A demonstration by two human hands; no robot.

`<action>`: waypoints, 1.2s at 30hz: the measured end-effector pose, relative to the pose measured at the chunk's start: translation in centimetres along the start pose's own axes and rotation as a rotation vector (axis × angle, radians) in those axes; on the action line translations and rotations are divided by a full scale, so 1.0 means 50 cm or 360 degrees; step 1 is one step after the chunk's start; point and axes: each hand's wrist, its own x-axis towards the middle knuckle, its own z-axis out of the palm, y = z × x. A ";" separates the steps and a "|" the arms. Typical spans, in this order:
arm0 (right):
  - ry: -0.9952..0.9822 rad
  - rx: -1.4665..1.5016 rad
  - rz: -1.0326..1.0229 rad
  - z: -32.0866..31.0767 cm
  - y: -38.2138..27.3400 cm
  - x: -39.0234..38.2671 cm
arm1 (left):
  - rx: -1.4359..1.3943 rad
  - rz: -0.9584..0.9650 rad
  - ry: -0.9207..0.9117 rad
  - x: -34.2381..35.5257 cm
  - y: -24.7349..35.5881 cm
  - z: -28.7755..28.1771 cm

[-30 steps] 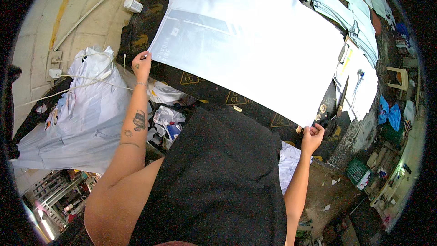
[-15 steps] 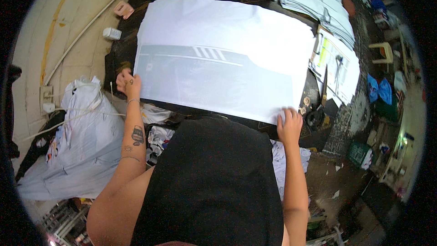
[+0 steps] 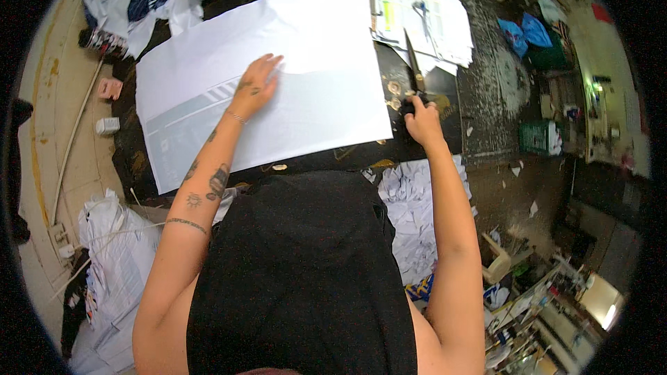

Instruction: The person cuts a blue and white jersey and a white fabric sheet using scissors on a cluttered table. They also write on a clipboard with a pen between cutting actions.

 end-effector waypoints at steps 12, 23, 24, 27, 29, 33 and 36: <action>-0.1081 0.1860 0.0775 -0.066 0.145 -0.474 | -0.0220 0.0666 -0.0530 -0.086 0.358 0.143; -0.1099 0.1656 0.0324 0.038 0.074 -0.357 | -0.0398 0.0679 -0.0636 -0.066 0.360 0.137; -0.1027 0.1713 0.0314 0.044 0.054 -0.351 | -0.0401 0.0717 -0.0623 -0.065 0.361 0.133; -0.0781 0.1321 0.0574 0.051 -0.004 -0.362 | -0.0385 0.0814 -0.0699 -0.060 0.346 0.128; -0.0699 0.1376 0.0772 0.056 -0.047 -0.386 | -0.0375 0.0917 -0.0728 -0.054 0.324 0.126; -0.0509 0.1531 0.1060 0.098 -0.166 -0.426 | -0.0450 0.1054 -0.0860 -0.042 0.281 0.126; -0.0372 0.1784 0.1282 0.122 -0.257 -0.430 | -0.0508 0.1124 -0.0886 -0.036 0.265 0.129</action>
